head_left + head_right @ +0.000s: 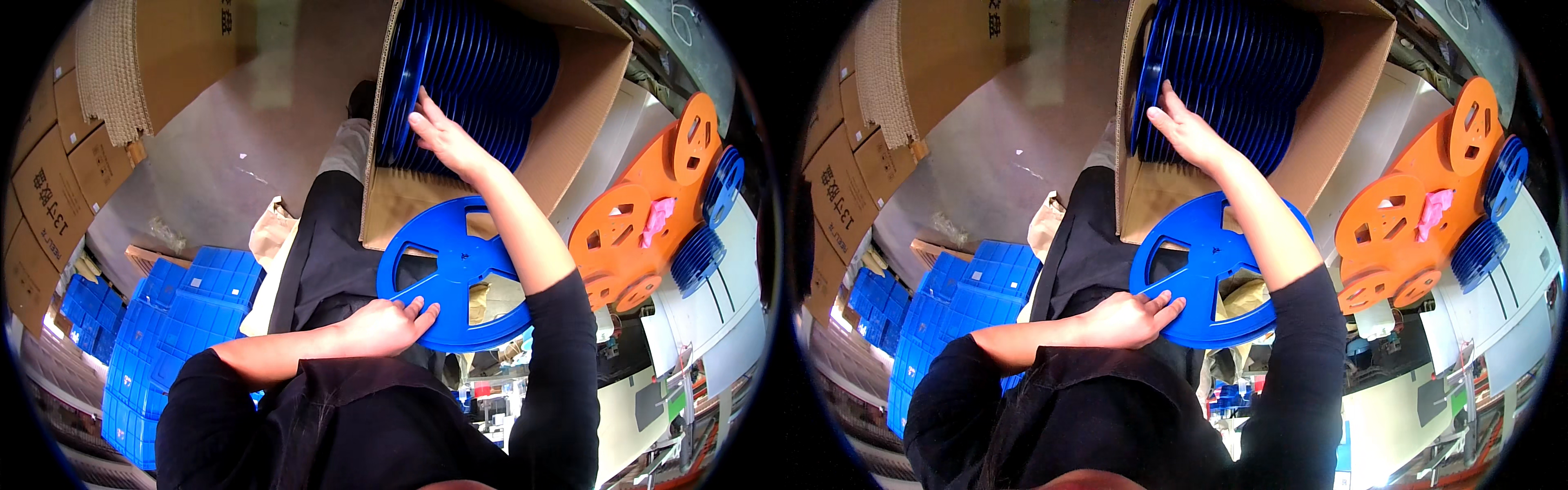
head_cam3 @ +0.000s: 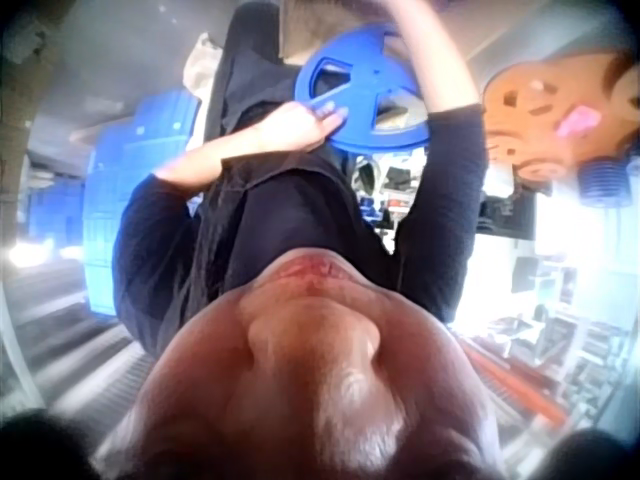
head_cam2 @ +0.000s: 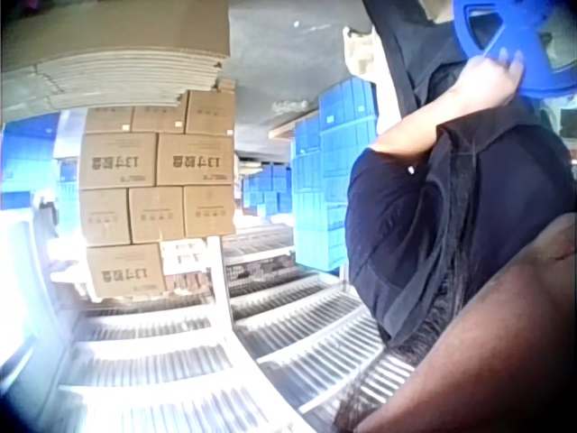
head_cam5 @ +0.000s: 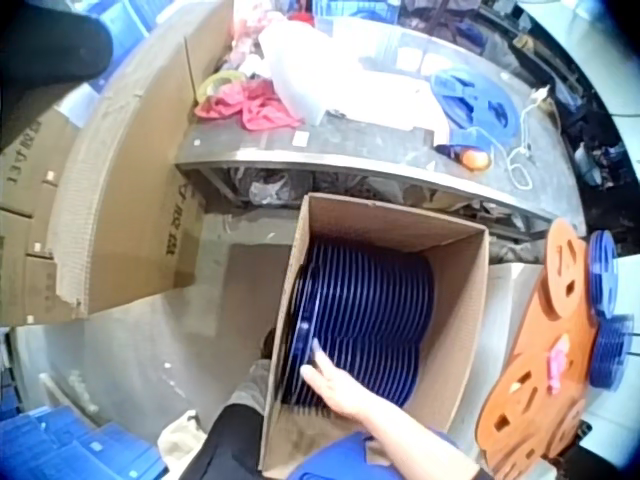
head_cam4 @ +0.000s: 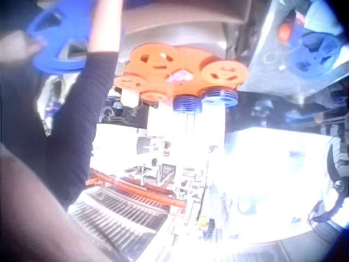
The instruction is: The person repeatedly picks up blue plastic spools from a cardboard box, stacks them in hand, and places them back into the box. The person also briefly handles a roll of tape. The task involves organizing and stacking the spools within the box.
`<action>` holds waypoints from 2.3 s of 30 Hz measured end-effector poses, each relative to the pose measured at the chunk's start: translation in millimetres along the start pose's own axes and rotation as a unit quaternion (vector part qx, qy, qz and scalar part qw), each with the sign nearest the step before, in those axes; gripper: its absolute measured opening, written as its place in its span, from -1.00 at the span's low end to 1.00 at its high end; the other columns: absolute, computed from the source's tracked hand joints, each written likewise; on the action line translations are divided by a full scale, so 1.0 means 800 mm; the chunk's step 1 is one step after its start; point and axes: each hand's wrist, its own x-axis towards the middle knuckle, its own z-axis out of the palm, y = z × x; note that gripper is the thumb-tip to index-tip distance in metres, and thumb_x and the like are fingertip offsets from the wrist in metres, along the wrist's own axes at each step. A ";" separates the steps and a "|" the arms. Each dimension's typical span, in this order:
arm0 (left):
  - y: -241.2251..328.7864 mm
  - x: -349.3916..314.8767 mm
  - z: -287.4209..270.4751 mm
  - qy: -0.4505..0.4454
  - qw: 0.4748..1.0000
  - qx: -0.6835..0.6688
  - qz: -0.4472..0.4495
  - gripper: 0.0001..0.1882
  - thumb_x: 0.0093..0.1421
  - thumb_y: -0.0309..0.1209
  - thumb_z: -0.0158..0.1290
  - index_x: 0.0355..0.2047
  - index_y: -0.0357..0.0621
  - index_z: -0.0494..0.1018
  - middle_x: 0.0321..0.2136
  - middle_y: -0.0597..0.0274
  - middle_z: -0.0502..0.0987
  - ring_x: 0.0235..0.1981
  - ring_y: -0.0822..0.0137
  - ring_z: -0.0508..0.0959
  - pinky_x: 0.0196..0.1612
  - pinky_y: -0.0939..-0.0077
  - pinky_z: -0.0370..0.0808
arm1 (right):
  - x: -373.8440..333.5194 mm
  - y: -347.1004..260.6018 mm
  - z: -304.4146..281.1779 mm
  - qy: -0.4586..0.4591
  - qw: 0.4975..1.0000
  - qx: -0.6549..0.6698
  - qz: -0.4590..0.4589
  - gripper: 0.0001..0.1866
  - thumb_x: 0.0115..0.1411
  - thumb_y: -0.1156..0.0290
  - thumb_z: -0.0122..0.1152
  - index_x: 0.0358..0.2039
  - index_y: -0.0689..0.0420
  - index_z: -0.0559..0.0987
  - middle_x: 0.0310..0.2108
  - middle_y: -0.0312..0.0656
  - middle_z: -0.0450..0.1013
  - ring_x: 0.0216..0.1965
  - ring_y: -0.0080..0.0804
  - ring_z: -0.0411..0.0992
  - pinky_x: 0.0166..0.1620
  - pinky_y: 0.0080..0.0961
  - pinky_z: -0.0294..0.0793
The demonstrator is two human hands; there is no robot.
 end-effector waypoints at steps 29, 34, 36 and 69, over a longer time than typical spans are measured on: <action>-0.116 0.175 0.038 0.281 0.958 0.052 0.010 -0.54 0.03 -0.54 0.08 0.00 -0.16 0.37 -0.03 0.01 0.46 0.06 0.01 0.44 0.07 0.19 0.44 | -0.354 0.061 0.052 0.488 0.801 0.339 -0.076 -0.65 0.35 0.32 -0.12 -0.06 0.37 0.42 -0.57 -0.10 0.49 -0.21 -0.16 0.53 -0.08 -0.41 0.41; -0.313 0.304 0.017 0.253 0.933 0.244 -0.074 -0.45 0.18 -0.48 -0.07 0.22 -0.08 0.18 0.23 0.11 0.20 0.28 0.09 0.14 0.26 0.22 0.21 | -0.339 0.095 0.042 0.497 0.815 0.229 -0.191 -0.50 0.29 0.09 0.01 -0.10 0.36 0.44 -0.64 -0.11 0.48 -0.27 -0.16 0.54 0.07 -0.11 0.35; -0.346 0.342 0.011 0.189 0.924 0.325 -0.069 -0.44 0.26 -0.33 -0.11 0.27 -0.04 0.11 0.31 0.21 0.05 0.34 0.19 0.00 0.33 0.24 0.04 | -0.333 0.103 0.038 0.515 0.805 0.218 -0.199 -0.46 0.27 0.04 0.01 -0.11 0.37 0.44 -0.64 -0.09 0.48 -0.29 -0.16 0.54 0.10 -0.07 0.33; -0.284 0.293 0.217 -0.128 0.921 0.306 -0.204 -0.36 0.27 -0.30 -0.30 0.32 -0.27 -0.09 0.05 -0.01 0.43 0.16 0.07 0.33 0.32 0.03 -0.15 | -0.167 0.166 0.035 0.426 0.842 0.240 -0.229 -0.50 0.27 0.04 0.04 -0.16 0.32 0.48 -0.35 -0.05 0.55 -0.19 -0.34 0.50 0.21 -0.19 0.21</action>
